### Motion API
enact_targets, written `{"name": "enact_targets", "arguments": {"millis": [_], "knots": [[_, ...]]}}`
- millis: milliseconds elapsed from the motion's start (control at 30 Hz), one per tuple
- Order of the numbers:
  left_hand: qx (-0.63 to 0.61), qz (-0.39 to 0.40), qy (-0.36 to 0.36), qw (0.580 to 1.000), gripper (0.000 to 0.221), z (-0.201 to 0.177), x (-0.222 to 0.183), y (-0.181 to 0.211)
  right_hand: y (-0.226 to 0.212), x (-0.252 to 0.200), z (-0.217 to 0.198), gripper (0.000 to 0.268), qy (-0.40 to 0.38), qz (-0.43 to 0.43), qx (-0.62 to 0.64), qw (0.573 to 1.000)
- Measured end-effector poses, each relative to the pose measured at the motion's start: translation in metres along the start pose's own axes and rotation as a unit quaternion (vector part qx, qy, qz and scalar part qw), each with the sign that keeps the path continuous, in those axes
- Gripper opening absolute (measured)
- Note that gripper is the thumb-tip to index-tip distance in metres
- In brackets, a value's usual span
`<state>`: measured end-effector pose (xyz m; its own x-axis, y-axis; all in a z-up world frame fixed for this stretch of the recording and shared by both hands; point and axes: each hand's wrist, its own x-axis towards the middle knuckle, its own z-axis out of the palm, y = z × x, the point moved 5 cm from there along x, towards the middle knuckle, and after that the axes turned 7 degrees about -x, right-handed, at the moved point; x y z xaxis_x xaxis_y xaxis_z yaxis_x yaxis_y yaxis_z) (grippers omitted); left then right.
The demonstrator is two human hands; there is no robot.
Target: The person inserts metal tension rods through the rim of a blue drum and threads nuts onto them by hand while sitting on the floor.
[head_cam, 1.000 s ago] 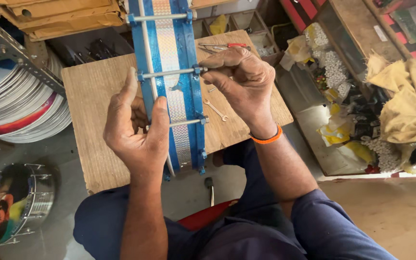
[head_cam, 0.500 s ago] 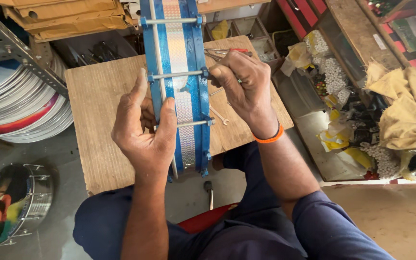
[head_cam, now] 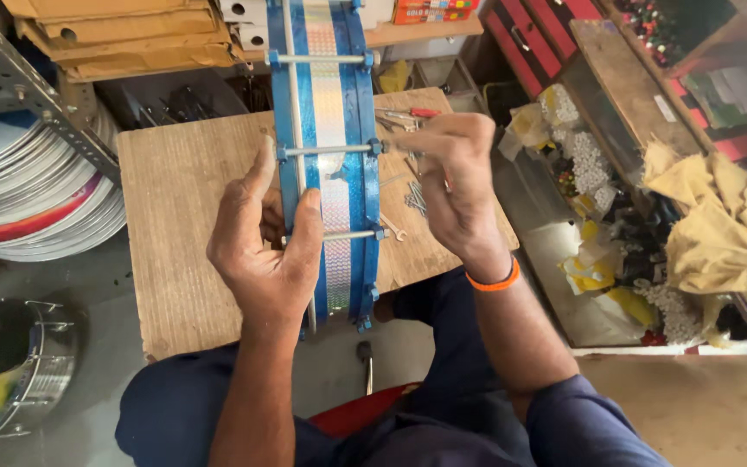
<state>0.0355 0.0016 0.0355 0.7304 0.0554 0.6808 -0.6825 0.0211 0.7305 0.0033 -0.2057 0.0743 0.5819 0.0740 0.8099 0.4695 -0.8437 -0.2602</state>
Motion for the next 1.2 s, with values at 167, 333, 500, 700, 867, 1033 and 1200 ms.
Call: {"name": "enact_targets", "arguments": {"millis": [167, 333, 500, 700, 867, 1033, 1200], "knots": [[0.001, 0.015, -0.003, 1.0, 0.054, 0.001, 0.001, 0.002, -0.001, 0.007, -0.002, 0.042, -0.072, 0.015, -0.047, 0.996], [0.01, -0.004, 0.001, 1.0, 0.055, -0.001, -0.002, 0.001, 0.004, 0.0, -0.001, 0.04, -0.038, 0.064, 0.116, 0.99], [0.005, 0.008, 0.005, 1.0, 0.055, 0.0, 0.002, 0.002, 0.014, 0.009, 0.01, 0.016, -0.027, 0.041, 0.187, 0.981], [0.011, 0.0, 0.001, 1.0, 0.055, 0.0, 0.001, 0.0, 0.031, 0.004, 0.02, 0.016, -0.001, 0.263, 0.27, 0.926], [0.009, 0.007, -0.001, 1.0, 0.054, -0.001, 0.001, 0.002, 0.021, 0.005, 0.017, 0.023, -0.005, 0.111, 0.3, 0.947], [0.009, 0.003, -0.005, 1.0, 0.054, -0.001, 0.003, 0.003, 0.029, -0.004, 0.023, 0.014, -0.039, 0.149, 0.154, 0.976], [0.009, -0.001, -0.008, 1.0, 0.054, 0.0, 0.001, 0.001, 0.024, -0.003, 0.021, 0.036, 0.001, 0.151, 0.301, 0.942]]}}
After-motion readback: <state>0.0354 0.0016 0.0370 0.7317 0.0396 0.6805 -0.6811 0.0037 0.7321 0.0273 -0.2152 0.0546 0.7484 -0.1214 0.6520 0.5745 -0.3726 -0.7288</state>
